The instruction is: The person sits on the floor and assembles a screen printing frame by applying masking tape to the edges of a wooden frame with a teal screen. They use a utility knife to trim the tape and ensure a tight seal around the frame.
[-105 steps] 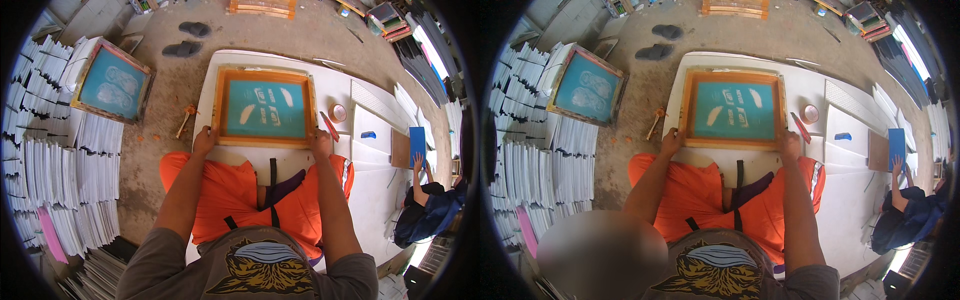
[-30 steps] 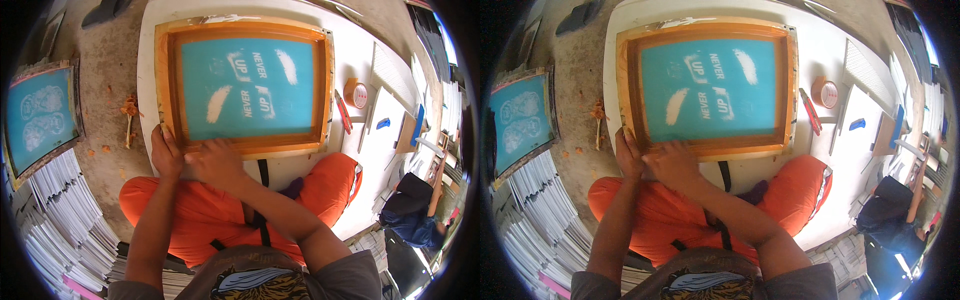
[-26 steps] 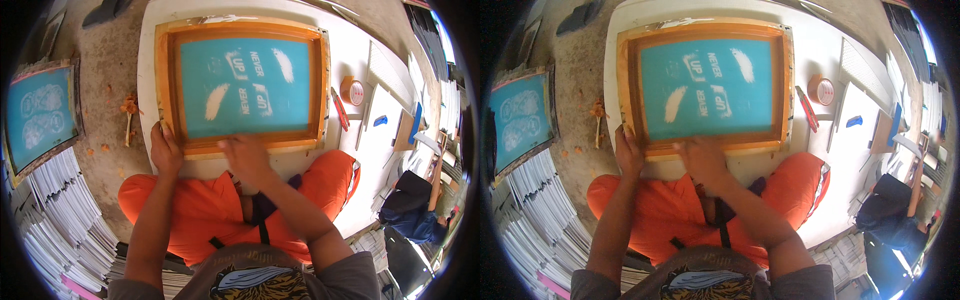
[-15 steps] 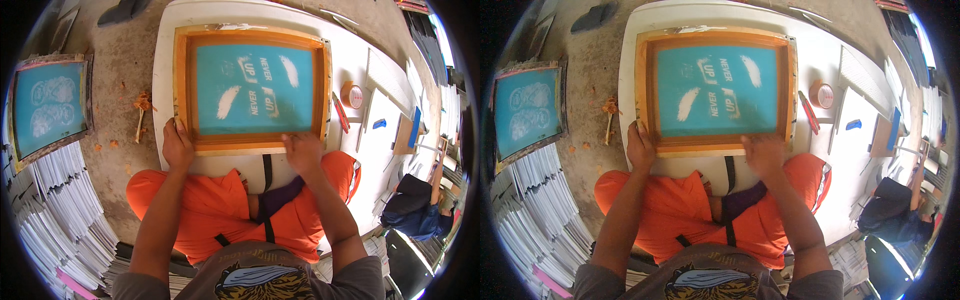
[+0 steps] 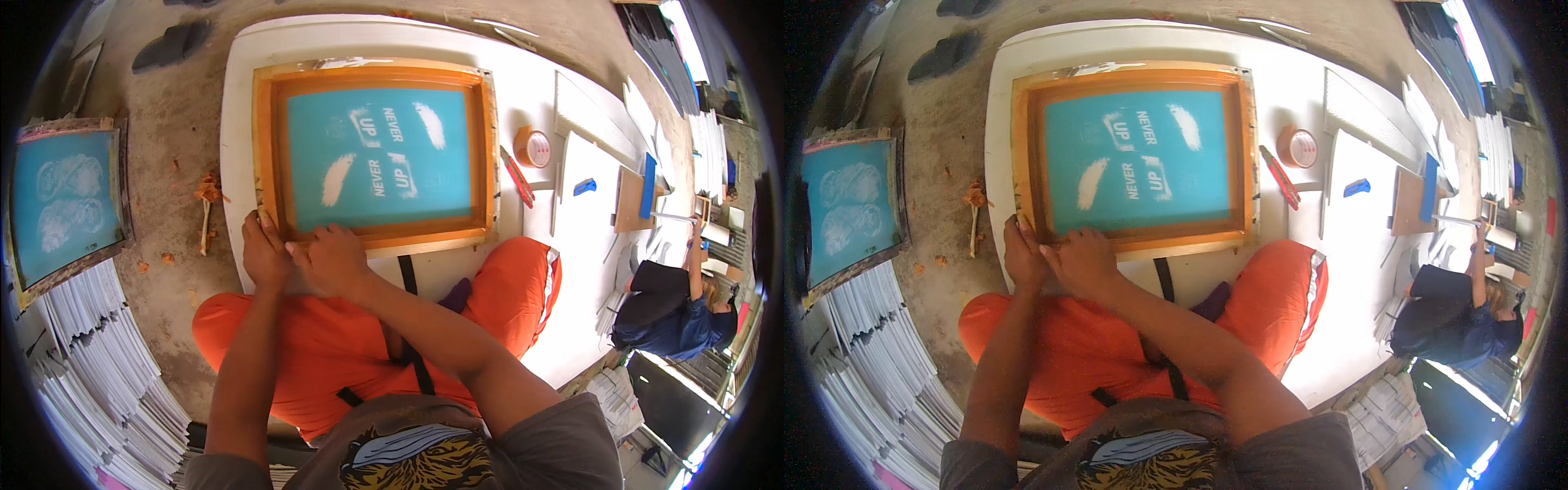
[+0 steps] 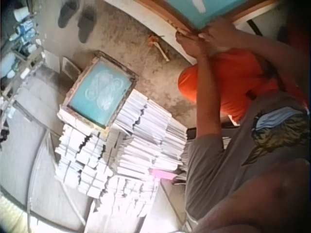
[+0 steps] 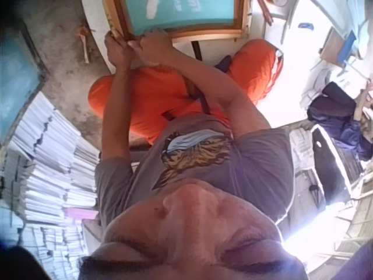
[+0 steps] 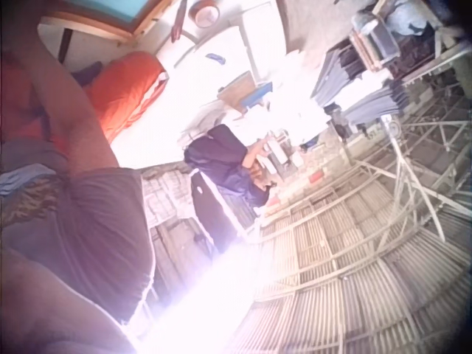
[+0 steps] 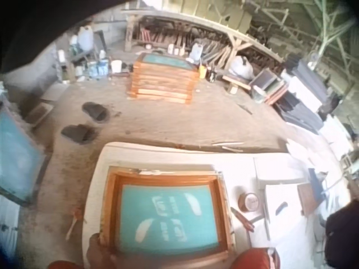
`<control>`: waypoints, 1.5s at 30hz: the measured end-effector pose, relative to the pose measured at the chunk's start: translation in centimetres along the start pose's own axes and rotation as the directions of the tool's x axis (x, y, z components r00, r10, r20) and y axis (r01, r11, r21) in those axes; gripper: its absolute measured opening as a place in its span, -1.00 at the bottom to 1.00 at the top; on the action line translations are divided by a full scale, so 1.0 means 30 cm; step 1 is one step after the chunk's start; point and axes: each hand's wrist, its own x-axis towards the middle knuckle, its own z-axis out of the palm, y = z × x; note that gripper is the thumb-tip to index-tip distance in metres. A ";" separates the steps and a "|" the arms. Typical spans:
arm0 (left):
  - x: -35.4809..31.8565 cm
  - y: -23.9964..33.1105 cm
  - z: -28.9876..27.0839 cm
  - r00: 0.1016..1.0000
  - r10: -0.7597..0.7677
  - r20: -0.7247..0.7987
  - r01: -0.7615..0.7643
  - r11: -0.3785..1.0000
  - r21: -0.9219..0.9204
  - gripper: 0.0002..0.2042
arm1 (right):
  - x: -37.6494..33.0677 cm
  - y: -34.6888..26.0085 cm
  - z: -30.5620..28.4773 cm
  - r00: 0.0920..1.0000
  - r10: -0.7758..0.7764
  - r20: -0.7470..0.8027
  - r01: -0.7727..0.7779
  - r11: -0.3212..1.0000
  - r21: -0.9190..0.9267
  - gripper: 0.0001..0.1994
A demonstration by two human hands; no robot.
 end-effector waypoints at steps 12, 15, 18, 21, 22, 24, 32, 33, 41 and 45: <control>0.000 0.032 -0.027 1.000 -0.008 0.013 0.007 0.999 0.052 -0.54 | -0.212 0.507 -0.355 0.903 0.426 0.062 -0.383 0.861 -0.335 -0.32; 0.007 0.007 -0.017 1.000 0.024 0.000 -0.024 0.999 0.042 -0.54 | -0.221 0.546 -0.402 0.866 0.484 0.128 -0.388 0.810 -0.440 -0.30; 0.011 -0.013 -0.005 0.999 0.032 -0.003 -0.032 0.998 0.046 -0.53 | -0.193 0.492 -0.405 0.781 0.594 0.192 -0.463 0.758 -0.460 -0.29; 0.012 -0.036 0.005 0.998 0.064 -0.019 -0.063 0.997 0.053 -0.52 | -0.180 0.484 -0.364 0.762 0.628 0.159 -0.510 0.733 -0.450 -0.23; 0.014 -0.029 0.005 0.998 0.065 -0.010 -0.064 0.996 0.063 -0.52 | -0.185 0.502 -0.348 0.767 0.628 0.130 -0.525 0.731 -0.436 -0.28; 0.015 -0.013 -0.001 0.998 0.062 0.004 -0.062 0.995 0.081 -0.52 | -0.195 0.525 -0.336 0.777 0.625 0.072 -0.549 0.729 -0.408 -0.39; 0.036 -0.031 0.005 0.997 -0.030 0.077 0.032 0.999 -0.020 -0.45 | -0.334 0.702 -0.429 0.709 0.466 -0.529 -0.562 0.826 -0.026 -0.54; 0.038 -0.022 -0.007 0.996 -0.034 0.088 0.039 0.997 -0.060 -0.43 | -0.338 0.703 -0.443 0.638 0.579 -0.509 -0.634 0.769 0.080 -0.52; -0.025 -0.088 -0.036 0.972 0.180 0.151 -0.148 0.968 -0.204 -0.30 | -0.301 0.900 -0.429 0.645 0.618 -0.449 -0.522 0.786 0.332 -0.38; -0.011 -0.070 -0.070 0.956 0.096 0.276 -0.028 0.970 -0.241 -0.34 | -0.346 0.914 -0.433 0.593 0.734 -0.331 -0.607 0.678 0.415 -0.37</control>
